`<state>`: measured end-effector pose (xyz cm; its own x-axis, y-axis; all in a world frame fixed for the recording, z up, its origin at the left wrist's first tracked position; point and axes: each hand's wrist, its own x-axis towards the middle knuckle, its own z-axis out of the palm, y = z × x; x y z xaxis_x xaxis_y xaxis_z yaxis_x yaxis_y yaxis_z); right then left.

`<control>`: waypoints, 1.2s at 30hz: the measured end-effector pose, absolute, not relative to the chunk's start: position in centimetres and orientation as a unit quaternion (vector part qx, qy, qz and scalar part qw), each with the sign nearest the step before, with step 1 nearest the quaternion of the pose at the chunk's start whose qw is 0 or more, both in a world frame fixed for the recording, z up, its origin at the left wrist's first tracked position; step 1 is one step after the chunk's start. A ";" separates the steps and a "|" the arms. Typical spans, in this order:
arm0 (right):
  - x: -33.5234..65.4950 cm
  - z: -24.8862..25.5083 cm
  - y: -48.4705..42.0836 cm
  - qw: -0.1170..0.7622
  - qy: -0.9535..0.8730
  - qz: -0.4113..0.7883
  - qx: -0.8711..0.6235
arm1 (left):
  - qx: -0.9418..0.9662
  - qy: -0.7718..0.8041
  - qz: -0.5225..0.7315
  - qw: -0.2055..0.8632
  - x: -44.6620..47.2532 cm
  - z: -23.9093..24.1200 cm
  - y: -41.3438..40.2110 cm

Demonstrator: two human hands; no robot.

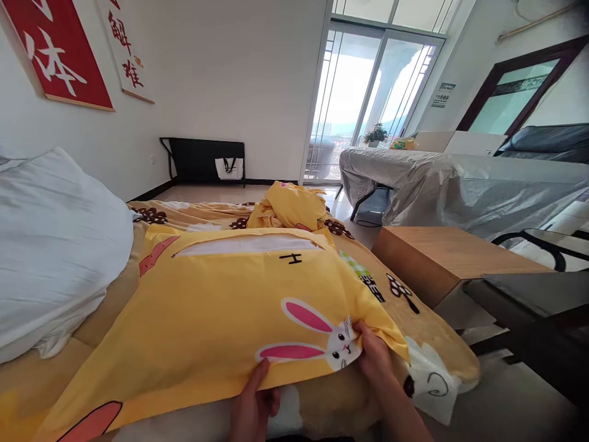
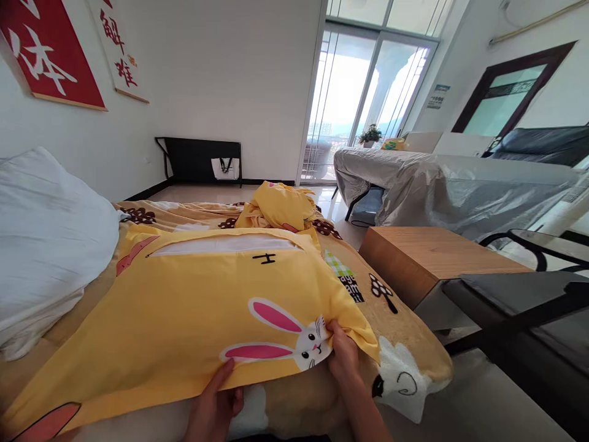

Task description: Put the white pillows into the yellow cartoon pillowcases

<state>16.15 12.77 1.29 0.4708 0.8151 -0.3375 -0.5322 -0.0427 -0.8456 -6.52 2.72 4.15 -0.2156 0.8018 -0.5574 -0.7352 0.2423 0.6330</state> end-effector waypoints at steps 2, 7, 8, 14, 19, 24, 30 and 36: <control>17.4 1.4 12.9 0.675 -0.105 0.492 -0.540 | 0.052 0.475 0.596 0.646 -6.8 4.0 2.6; 21.5 1.6 12.8 0.691 -0.096 0.468 -0.543 | 0.118 0.439 0.539 0.709 -7.5 3.3 2.3; 22.2 1.6 12.8 0.691 -0.100 0.462 -0.547 | 0.126 0.433 0.533 0.716 -7.8 3.2 2.2; 24.5 1.3 12.7 0.710 -0.084 0.447 -0.537 | 0.084 0.462 0.619 0.629 -11.4 4.4 1.7; 25.6 1.7 12.4 0.704 -0.065 0.447 -0.548 | 0.052 0.491 0.718 0.490 -14.4 6.3 1.9; 26.6 1.8 12.2 0.677 -0.100 0.477 -0.552 | 0.070 0.498 0.735 0.455 -14.8 7.1 2.5; 26.8 1.6 12.1 0.680 -0.083 0.485 -0.544 | 0.041 0.492 0.745 0.448 -15.0 6.3 2.2; 28.2 1.9 12.0 0.665 -0.131 0.463 -0.571 | 0.055 0.488 0.738 0.463 -15.7 5.9 0.9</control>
